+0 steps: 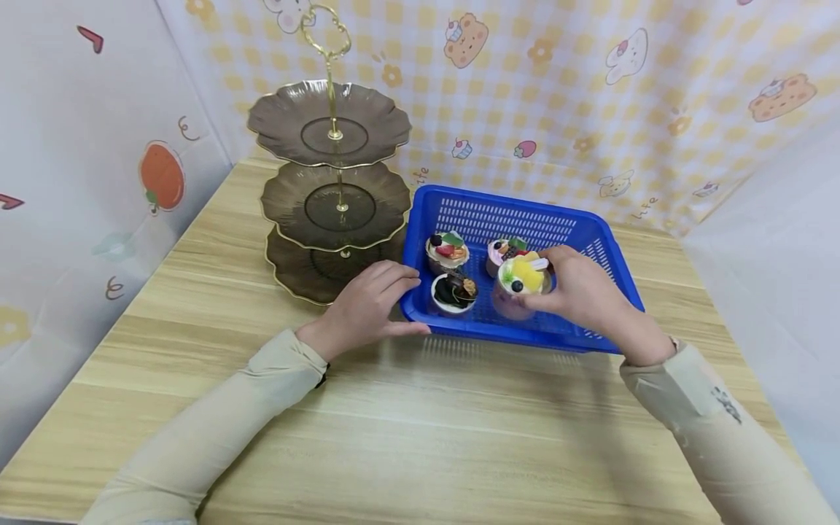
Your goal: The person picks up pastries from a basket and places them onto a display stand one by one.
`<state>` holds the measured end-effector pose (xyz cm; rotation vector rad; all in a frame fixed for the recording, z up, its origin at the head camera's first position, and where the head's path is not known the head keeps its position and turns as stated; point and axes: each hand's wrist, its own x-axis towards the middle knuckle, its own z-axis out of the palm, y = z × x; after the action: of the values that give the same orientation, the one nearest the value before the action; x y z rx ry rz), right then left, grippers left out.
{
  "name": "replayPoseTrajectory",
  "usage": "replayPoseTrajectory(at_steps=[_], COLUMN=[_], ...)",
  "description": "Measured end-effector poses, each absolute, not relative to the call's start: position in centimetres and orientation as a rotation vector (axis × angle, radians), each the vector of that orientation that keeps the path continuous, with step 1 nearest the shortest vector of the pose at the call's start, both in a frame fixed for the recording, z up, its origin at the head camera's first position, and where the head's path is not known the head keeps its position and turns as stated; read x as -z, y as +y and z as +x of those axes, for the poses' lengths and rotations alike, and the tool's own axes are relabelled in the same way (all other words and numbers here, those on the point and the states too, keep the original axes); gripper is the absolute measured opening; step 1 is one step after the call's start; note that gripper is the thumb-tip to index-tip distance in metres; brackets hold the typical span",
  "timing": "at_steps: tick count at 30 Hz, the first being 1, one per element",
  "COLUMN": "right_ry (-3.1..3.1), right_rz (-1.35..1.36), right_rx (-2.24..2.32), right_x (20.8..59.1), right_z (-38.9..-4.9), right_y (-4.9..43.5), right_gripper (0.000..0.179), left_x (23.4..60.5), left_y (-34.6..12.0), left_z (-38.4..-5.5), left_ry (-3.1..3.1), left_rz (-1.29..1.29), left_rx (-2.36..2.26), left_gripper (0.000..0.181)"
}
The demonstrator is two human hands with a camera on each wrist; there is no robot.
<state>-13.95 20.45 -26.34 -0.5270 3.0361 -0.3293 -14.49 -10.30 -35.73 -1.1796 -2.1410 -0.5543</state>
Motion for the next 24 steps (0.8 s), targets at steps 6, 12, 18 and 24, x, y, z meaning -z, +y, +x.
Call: replayPoseTrajectory(at_steps=[6,12,18,24], right_ry=[3.032,3.029,3.040,3.029], right_rz=[-0.580,-0.610,-0.644,-0.638], right_rx=[0.358,0.352,0.341,0.362], right_x=[25.4,24.7,23.7,22.4], right_z=[-15.0,-16.1,-17.0,-18.0], right_y=[20.0,19.7,19.0,17.9], right_gripper=[0.058,0.054,0.052,0.050], left_x=[35.8,35.7,35.8,35.7], left_y=[-10.4,-10.4,-10.4,-10.4], left_z=[-14.6,-14.4,-14.4,-14.3], left_ry=[-2.133,-2.147,-2.143,-2.145], left_rz=[-1.173,-1.174,-1.176,-1.172], left_rx=[0.554,0.552,0.552,0.548], left_gripper=[0.082,0.082,0.078,0.076])
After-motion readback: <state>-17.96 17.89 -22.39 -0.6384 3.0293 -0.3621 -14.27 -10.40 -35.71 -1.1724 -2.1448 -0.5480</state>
